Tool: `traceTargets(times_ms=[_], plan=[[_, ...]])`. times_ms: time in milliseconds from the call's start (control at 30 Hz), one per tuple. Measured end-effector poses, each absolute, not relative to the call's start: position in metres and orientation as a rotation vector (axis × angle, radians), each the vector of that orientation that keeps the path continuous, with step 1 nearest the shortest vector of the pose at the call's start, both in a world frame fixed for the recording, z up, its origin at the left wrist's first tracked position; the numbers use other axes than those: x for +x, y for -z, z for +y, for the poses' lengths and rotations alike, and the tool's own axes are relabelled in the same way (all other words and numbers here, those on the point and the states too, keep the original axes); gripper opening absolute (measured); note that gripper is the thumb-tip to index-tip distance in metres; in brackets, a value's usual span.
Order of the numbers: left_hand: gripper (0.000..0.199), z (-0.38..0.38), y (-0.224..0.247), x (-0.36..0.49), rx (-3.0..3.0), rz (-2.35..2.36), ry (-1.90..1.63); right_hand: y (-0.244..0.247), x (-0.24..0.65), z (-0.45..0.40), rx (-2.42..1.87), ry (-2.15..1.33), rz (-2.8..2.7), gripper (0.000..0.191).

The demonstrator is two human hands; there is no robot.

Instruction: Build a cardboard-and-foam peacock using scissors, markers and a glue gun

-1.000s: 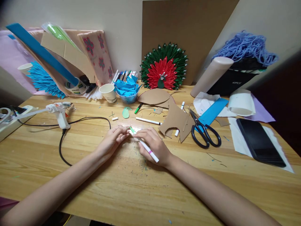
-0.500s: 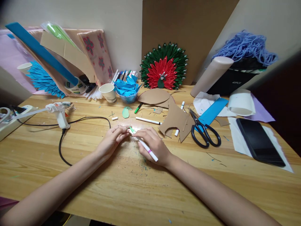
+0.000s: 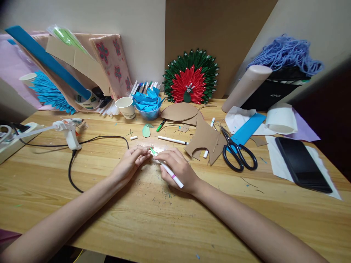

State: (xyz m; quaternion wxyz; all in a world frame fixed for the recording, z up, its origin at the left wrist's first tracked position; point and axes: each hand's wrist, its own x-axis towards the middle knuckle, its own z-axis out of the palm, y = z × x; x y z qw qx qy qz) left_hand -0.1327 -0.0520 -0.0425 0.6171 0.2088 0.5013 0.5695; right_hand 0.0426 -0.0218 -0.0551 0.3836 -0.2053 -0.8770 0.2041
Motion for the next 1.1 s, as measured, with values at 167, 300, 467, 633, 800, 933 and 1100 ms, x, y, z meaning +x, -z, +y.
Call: traceTargets(times_ms=[167,300,467,633,800,933,1100], plan=[[0.009,-0.052,0.044,-0.133,0.478,1.145,-1.298,0.056,0.043,-0.022,-0.532,-0.525,-2.219,0.037],[0.009,-0.052,0.045,-0.133,0.489,1.136,-1.306,0.056,0.043,-0.021,-0.51,-0.53,-2.237,0.038],[0.01,-0.052,0.046,-0.133,0.483,1.136,-1.304,0.057,0.043,-0.022,-0.504,-0.522,-2.224,0.037],[0.011,-0.053,0.046,-0.133,0.498,1.153,-1.295,0.056,0.045,-0.023,-0.582,-0.505,-2.153,0.032],[0.015,-0.054,0.048,-0.132,0.824,1.252,-1.145,0.058,0.046,-0.018,-0.741,-0.686,-2.008,0.024],[0.019,-0.055,0.053,-0.131,1.068,1.251,-1.063,0.063,0.045,-0.016,-0.727,-0.834,-1.972,0.013],[0.024,-0.055,0.058,-0.131,1.118,1.285,-1.044,0.065,0.047,-0.017,-0.754,-0.804,-1.97,0.014]])
